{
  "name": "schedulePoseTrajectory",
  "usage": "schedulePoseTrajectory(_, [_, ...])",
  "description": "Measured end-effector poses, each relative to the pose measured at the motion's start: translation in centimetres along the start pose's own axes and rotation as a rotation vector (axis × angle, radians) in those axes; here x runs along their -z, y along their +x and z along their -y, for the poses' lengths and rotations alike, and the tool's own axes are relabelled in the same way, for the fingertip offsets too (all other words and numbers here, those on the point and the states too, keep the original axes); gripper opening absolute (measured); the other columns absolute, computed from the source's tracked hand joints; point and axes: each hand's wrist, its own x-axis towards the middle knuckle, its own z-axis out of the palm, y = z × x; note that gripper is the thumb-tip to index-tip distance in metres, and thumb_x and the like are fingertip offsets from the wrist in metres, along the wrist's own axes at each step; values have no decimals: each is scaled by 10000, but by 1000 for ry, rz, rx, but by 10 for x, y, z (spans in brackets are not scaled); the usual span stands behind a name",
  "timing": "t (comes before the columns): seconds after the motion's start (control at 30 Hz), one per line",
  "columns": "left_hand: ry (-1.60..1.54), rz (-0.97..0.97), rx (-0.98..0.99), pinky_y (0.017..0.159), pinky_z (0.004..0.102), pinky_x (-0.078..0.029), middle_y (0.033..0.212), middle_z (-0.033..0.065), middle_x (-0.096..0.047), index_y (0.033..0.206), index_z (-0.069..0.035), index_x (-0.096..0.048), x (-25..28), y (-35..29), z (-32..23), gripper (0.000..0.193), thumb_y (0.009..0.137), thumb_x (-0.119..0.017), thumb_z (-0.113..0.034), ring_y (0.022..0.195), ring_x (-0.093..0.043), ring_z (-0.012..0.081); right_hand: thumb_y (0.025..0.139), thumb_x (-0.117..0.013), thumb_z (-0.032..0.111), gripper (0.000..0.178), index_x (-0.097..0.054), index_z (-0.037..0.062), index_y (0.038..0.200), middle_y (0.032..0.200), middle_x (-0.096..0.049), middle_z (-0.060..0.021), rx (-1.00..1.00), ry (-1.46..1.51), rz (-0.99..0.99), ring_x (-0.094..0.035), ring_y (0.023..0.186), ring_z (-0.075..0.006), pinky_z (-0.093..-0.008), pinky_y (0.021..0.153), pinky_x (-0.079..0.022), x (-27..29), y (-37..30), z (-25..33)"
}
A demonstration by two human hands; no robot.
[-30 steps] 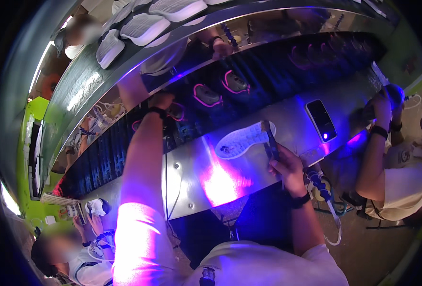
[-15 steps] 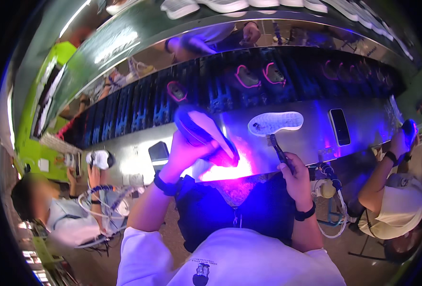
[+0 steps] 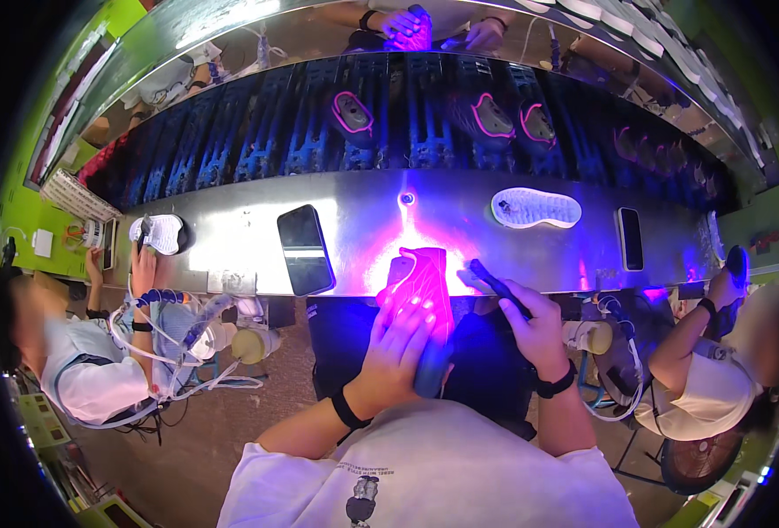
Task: The worker is using a specialized tool to apply adhesive or a similar substance to the edges and soles of shoe uppers before placing them on a conveyor belt.
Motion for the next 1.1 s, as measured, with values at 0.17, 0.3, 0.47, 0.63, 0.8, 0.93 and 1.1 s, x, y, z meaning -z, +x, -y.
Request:
schedulePoseTrajectory(0.17, [-20,70,-5,1185,675,-263,1476,241,-536,1437,30,-501,-3,-18,4,772,820,-801,-325,1378,-526,399,942,-715,87,338,-702,25,1273,964,-729,-157,-25,11,54,-717,844,-222,-340,782,-547,-17,12,-4])
schedulePoseTrajectory(0.3, [-8,93,-47,1191,664,-261,1484,233,-538,1422,30,-519,1,-14,4,722,834,-765,-309,1397,-518,389,946,-722,79,330,-700,17,1269,974,-738,-147,-65,48,44,-700,814,-201,-346,758,-547,-24,20,-9])
schedulePoseTrajectory(0.47, [30,125,-100,1181,656,-280,1435,233,-587,1379,38,-536,4,-10,4,636,868,-769,-260,1348,-566,399,937,-739,66,330,-697,-14,1254,998,-751,-139,-143,153,83,-703,842,-186,-352,780,-553,-25,14,-17])
schedulePoseTrajectory(0.63, [41,166,-111,1189,651,-277,1463,231,-564,1405,38,-530,8,-8,4,594,885,-686,-205,1386,-537,383,907,-758,50,328,-710,-24,1223,1002,-754,-150,17,56,89,-727,870,-223,-336,814,-555,-21,-8,-21])
schedulePoseTrajectory(0.8, [72,208,-127,1198,640,-273,1479,225,-548,1417,34,-530,9,-10,5,576,900,-639,-195,1415,-513,369,893,-755,31,345,-713,-6,1234,977,-750,-150,4,50,121,-724,857,-229,-335,804,-553,-19,-13,-19])
schedulePoseTrajectory(0.93, [61,206,-119,1197,648,-268,1480,225,-545,1424,35,-523,9,-8,2,587,890,-634,-182,1408,-519,367,902,-746,28,363,-712,12,1263,971,-755,-127,-49,132,173,-711,865,-180,-317,812,-548,-16,-23,-23])
schedulePoseTrajectory(1.1, [52,199,-107,1194,655,-265,1482,226,-540,1435,30,-513,4,-9,-2,603,884,-637,-181,1407,-515,371,925,-736,54,361,-706,11,1283,1014,-750,-70,-204,298,241,-668,909,-127,-293,859,-532,-6,-48,-19])
